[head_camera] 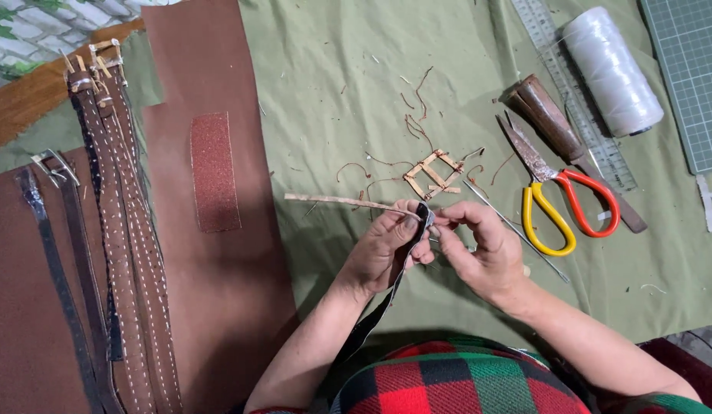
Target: Binding a small wooden frame to a leather strap using thin cord, an awl, and scissors.
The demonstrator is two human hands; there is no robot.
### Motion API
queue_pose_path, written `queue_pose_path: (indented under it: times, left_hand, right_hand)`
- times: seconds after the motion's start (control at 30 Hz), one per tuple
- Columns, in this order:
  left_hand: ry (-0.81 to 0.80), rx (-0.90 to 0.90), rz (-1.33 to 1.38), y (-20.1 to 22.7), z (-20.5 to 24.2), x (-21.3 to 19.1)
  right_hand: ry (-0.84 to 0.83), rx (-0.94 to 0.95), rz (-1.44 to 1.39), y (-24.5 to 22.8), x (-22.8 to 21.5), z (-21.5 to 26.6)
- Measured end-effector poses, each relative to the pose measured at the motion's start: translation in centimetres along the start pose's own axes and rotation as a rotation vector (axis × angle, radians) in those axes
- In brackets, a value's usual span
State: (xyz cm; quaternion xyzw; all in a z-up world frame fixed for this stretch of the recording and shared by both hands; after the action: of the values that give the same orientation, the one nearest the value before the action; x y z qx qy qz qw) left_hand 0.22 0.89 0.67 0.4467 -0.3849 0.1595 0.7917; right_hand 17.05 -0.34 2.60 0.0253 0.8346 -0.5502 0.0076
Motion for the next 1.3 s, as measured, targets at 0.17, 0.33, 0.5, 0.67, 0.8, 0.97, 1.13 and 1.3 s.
queue_pose_path:
  times: [0.17,0.33,0.5,0.67,0.8,0.97,1.13,1.3]
  left_hand:
    - [0.011,0.024,-0.031,-0.6,-0.3,-0.3]
    - [0.070,0.044,-0.017,-1.1,-0.2,0.2]
    - [0.143,0.105,-0.027,-1.5,-0.6,1.0]
    - [0.232,0.122,0.010,-2.3,-0.7,0.7]
    - [0.227,0.036,0.094,-1.7,0.0,1.3]
    - [0.233,0.043,0.109,-2.4,-0.2,1.1]
    - [0.258,0.096,0.062,-2.9,-0.2,1.1]
    - [0.273,0.065,-0.006,-2.2,-0.1,0.8]
  right_hand:
    - [0.017,-0.099,0.138,0.0,0.3,-0.1]
    - [0.025,-0.197,0.156,-0.4,1.0,-0.7]
    - [0.042,-0.119,0.052,0.6,1.0,-0.1]
    - [0.058,-0.009,-0.121,0.4,2.1,-0.1]
    - [0.074,-0.043,-0.163,2.2,1.3,0.5]
    - [0.067,-0.107,-0.005,0.6,1.4,-0.2]
    - [0.059,0.079,-0.227,1.3,1.5,0.5]
    - [0.066,0.137,-0.287,-0.2,2.2,0.1]
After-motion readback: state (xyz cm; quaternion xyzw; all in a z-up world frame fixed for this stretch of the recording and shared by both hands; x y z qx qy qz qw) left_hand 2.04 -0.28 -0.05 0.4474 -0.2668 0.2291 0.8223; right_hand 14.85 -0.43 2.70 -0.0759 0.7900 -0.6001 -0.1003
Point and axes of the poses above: each hand's wrist, its own z-axis away from the middle knuckle, its own x-axis out of the palm, y = z × x, the point moved 1 cm from there along -z, towards the middle knuckle, and after that the axes turned 8 degrees about -z, right-handed, at the moved point
